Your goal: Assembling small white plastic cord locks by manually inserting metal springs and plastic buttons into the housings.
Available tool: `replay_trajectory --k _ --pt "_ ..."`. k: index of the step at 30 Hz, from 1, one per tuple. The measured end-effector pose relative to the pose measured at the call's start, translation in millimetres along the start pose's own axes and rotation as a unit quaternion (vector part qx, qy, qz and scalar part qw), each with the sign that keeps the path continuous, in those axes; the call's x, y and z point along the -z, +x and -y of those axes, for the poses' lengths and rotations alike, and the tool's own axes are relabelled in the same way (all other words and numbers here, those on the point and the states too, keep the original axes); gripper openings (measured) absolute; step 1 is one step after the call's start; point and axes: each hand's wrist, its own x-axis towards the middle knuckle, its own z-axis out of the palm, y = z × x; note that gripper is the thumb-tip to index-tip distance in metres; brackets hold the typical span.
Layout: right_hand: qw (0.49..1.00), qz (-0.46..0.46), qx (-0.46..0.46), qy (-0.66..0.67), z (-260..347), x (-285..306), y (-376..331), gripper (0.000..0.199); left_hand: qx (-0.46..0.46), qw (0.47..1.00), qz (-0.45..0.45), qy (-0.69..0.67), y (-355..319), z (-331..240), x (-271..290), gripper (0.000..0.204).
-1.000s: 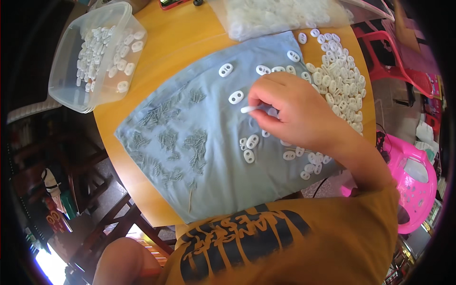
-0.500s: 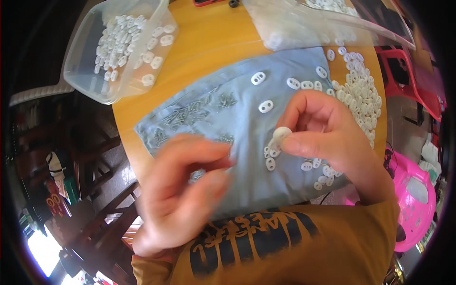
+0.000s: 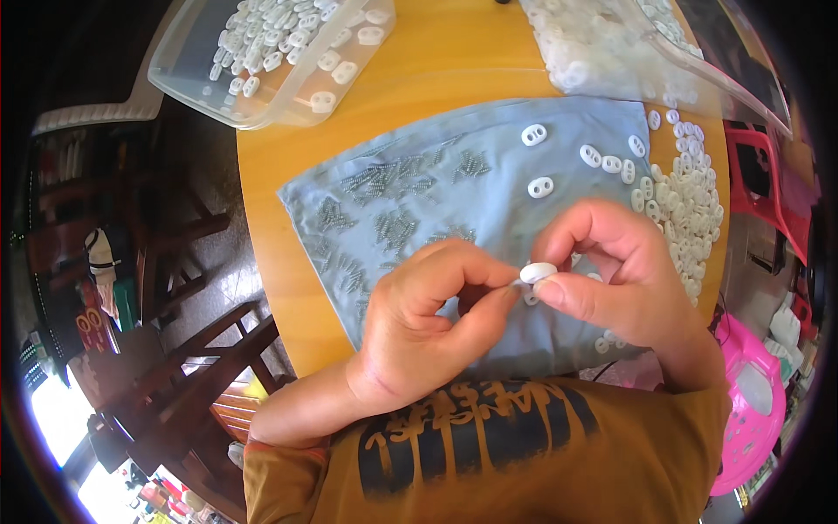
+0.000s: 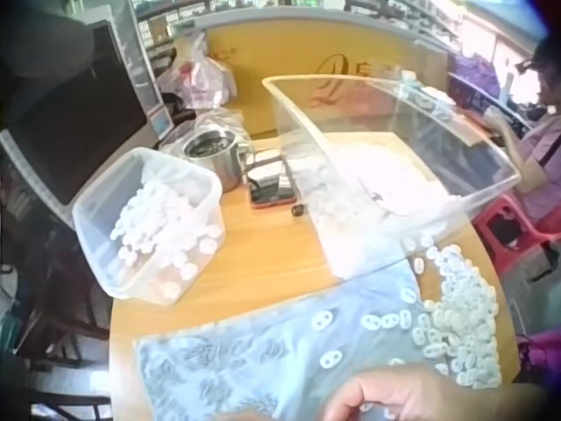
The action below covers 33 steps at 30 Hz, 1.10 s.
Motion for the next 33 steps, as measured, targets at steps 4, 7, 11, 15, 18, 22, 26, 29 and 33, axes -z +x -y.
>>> replay_trajectory --k 4,7,11,15,18,22,26,29,33 --pt "0.999 -0.031 -0.007 -0.034 -2.1 2.0 -0.7 0.01 0.138 0.981 0.0 -0.135 -17.0 -3.0 4.3 0.009" --pt "0.984 -0.04 -0.026 -0.172 -1.1 1.2 2.8 0.015 0.014 0.994 0.092 -0.05 -29.3 7.7 14.1 0.013" --pt "0.829 -0.093 0.144 -0.532 -9.2 1.7 13.4 0.018 -0.032 0.99 0.119 -0.064 -34.6 16.1 12.5 0.014" --pt "0.792 -0.118 0.246 -0.547 -16.6 2.7 37.7 0.017 0.125 0.969 0.115 -0.178 -42.5 14.3 10.6 0.011" --pt "0.779 -0.089 0.25 -0.569 -15.4 2.0 48.3 0.014 0.127 0.964 0.144 -0.182 -45.6 17.0 10.4 0.015" --pt "0.777 -0.077 0.248 -0.574 -18.9 2.5 54.5 0.012 0.191 0.951 0.138 -0.202 -46.0 16.7 10.0 0.015" --pt "0.775 -0.071 0.237 -0.582 -19.0 0.6 57.7 0.011 0.186 0.955 0.144 -0.183 -45.0 17.5 9.5 0.014" --pt "0.781 -0.062 0.23 -0.577 -17.1 -0.1 60.6 0.011 0.176 0.96 0.128 -0.178 -44.1 21.0 5.2 0.007" --pt "0.819 -0.043 0.21 -0.532 -17.6 1.7 68.4 0.009 0.187 0.955 0.131 -0.19 -41.6 20.2 1.5 0.007"
